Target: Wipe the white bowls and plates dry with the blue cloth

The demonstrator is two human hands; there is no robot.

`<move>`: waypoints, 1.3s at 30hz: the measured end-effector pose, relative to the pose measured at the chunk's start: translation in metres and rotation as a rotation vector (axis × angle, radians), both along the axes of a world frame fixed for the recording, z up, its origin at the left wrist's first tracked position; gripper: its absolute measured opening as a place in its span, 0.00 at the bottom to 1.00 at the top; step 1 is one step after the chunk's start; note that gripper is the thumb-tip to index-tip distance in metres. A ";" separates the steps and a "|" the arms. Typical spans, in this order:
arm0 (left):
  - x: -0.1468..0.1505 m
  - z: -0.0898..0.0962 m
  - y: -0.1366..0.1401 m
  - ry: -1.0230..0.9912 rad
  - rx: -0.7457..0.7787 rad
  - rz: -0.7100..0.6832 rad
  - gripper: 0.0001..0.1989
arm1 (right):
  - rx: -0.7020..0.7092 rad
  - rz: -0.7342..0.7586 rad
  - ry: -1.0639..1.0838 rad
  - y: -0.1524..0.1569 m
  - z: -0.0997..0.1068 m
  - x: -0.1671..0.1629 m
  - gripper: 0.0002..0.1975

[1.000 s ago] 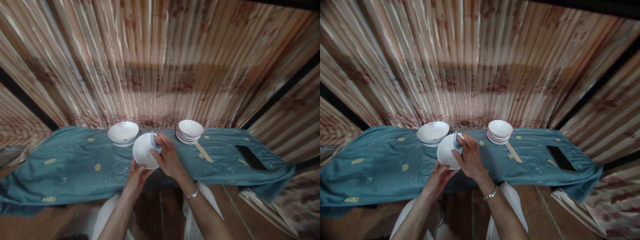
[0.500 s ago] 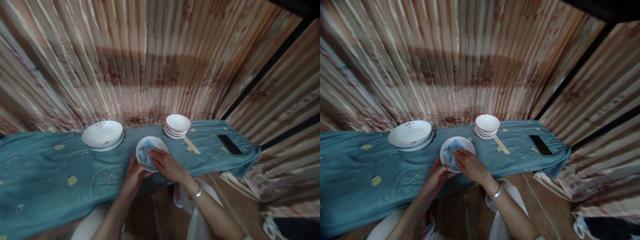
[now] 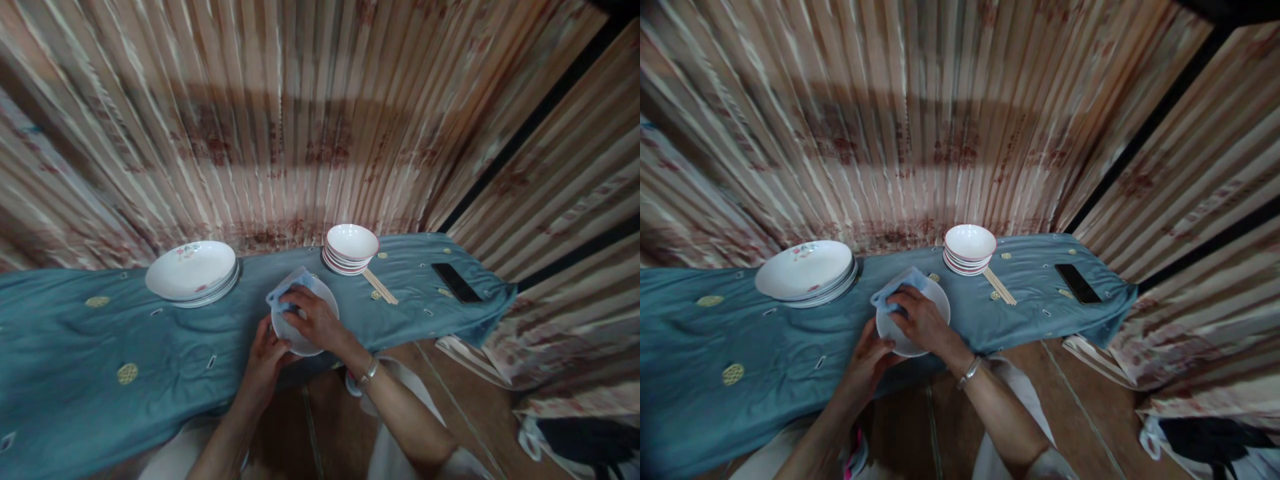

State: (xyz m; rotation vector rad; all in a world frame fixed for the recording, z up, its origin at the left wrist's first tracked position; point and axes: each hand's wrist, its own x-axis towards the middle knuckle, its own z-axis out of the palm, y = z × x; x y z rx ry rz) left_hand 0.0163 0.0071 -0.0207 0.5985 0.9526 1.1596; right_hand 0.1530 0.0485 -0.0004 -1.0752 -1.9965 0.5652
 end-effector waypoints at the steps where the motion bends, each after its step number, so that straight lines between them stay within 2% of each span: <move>1: 0.001 -0.001 -0.001 0.020 0.001 0.003 0.32 | 0.042 -0.043 -0.067 0.004 0.000 0.002 0.11; 4: 0.001 -0.002 -0.002 0.067 -0.001 0.026 0.32 | 0.123 -0.157 -0.315 0.011 -0.004 0.011 0.11; 7: -0.002 -0.005 0.000 0.085 0.003 0.069 0.33 | 0.135 -0.219 -0.510 0.013 -0.011 0.016 0.12; 12: -0.010 -0.013 0.005 0.110 0.060 0.132 0.37 | 0.035 -0.225 -0.588 0.006 -0.024 0.015 0.09; 18: -0.012 -0.012 0.007 0.109 0.072 0.168 0.38 | -0.131 -0.030 -0.363 -0.003 -0.027 0.012 0.07; 25: -0.009 -0.017 0.006 0.044 0.042 0.104 0.37 | -0.512 0.248 0.190 -0.006 -0.023 0.008 0.08; 27: -0.008 -0.019 0.006 0.000 0.026 0.086 0.36 | -0.550 0.280 0.328 -0.007 -0.022 0.006 0.10; 30: -0.004 -0.016 0.005 -0.038 0.013 0.049 0.35 | -0.503 0.264 0.444 -0.006 -0.020 0.003 0.13; 33: -0.001 -0.010 0.003 -0.028 0.013 0.026 0.33 | -0.396 0.198 0.452 -0.004 -0.019 0.001 0.16; 39: 0.002 -0.006 -0.002 0.022 0.050 -0.024 0.31 | -0.074 0.037 0.241 0.001 -0.020 0.005 0.20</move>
